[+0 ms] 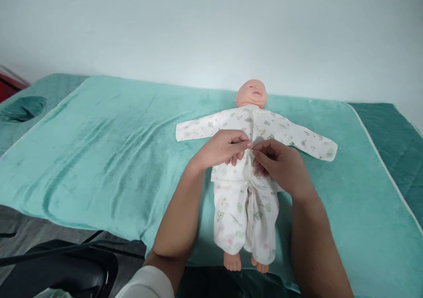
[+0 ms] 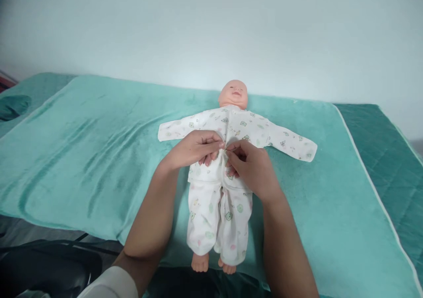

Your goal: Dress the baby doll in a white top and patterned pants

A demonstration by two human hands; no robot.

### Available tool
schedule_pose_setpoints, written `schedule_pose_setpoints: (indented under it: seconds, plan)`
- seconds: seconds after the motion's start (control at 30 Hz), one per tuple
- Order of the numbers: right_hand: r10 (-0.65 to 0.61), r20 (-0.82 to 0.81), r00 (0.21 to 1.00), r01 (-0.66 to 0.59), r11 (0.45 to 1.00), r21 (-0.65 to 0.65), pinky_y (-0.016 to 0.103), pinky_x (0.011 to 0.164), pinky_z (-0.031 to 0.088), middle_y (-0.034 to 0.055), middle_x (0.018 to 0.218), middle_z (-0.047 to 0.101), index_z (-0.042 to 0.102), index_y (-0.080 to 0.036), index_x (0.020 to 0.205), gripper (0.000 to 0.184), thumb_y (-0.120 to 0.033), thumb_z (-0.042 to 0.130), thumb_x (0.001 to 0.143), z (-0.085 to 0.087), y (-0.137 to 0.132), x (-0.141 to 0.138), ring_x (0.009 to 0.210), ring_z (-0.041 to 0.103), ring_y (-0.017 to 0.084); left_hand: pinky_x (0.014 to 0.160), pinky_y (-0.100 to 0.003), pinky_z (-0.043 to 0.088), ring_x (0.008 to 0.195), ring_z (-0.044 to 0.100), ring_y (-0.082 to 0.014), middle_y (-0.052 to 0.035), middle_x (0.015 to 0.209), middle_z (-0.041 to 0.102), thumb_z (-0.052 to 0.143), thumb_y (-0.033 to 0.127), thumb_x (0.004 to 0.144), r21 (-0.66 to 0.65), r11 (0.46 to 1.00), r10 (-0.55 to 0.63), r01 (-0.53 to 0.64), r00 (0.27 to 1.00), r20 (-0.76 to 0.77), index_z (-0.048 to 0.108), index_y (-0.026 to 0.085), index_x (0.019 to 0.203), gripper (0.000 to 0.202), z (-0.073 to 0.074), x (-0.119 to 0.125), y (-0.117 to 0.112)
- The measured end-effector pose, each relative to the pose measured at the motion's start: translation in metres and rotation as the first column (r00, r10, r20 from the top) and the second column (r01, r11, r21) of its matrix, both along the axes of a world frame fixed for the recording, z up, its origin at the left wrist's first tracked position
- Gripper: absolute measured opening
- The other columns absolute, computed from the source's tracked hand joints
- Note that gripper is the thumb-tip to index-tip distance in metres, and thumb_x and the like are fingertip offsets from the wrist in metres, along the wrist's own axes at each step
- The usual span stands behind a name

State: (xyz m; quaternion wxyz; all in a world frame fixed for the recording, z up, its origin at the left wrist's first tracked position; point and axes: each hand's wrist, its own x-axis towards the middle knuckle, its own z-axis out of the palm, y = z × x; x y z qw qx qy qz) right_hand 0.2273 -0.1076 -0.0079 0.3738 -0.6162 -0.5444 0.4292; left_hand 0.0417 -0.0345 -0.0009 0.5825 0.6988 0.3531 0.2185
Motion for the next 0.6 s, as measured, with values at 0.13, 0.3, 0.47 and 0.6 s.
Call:
schedule_pose_setpoints:
  seconds: [0.13,0.3,0.47,0.6]
  plan:
    - [-0.006,0.016,1.0,0.006,1.0,0.026,0.024,0.05,0.051,-0.0016,0.068,0.069,0.069,-0.022,0.095,0.018,-0.039,0.065,0.089,-0.001,0.0,0.0,0.051,0.063,0.012,0.043,-0.019,0.039,0.045,0.052,-0.0062,0.0045,0.06,0.057,0.058,0.044,0.093,0.006,0.995,0.1,-0.101,0.991,0.093,0.059,0.019,0.082,0.027,-0.005,0.007,0.001]
    - [-0.045,-0.124,0.991,0.058,0.993,0.103,0.025,0.047,0.048,0.0003,0.072,0.069,0.072,-0.021,0.1,0.024,-0.041,0.066,0.089,-0.007,-0.001,0.004,0.052,0.06,0.013,0.061,-0.022,0.048,0.061,0.057,-0.0101,0.0032,0.066,0.059,0.052,0.04,0.096,0.264,0.806,0.486,-0.53,0.847,0.218,0.06,0.021,0.088,0.022,-0.034,0.009,0.012]
    - [-0.327,-0.061,0.943,0.303,0.769,0.563,0.04,0.097,0.055,0.0078,0.12,0.07,0.068,-0.024,0.117,0.029,-0.039,0.059,0.094,-0.038,0.008,0.026,0.112,0.066,0.022,0.099,-0.037,0.049,0.112,0.059,-0.0219,-0.0093,0.115,0.067,0.044,0.019,0.094,0.654,0.459,0.724,-0.601,0.68,0.116,0.064,0.02,0.109,0.025,-0.076,-0.021,0.024]
    - [-0.344,0.348,0.872,0.082,0.804,0.589,0.05,0.12,0.034,0.0151,0.152,0.05,0.054,-0.02,0.141,0.05,-0.046,0.045,0.1,-0.071,0.018,0.059,0.144,0.043,0.026,0.119,-0.049,0.033,0.146,0.036,-0.0288,-0.0128,0.151,0.049,0.043,0.007,0.086,0.795,0.461,0.791,-0.395,0.589,-0.166,0.055,0.018,0.138,0.055,-0.091,-0.048,0.022]
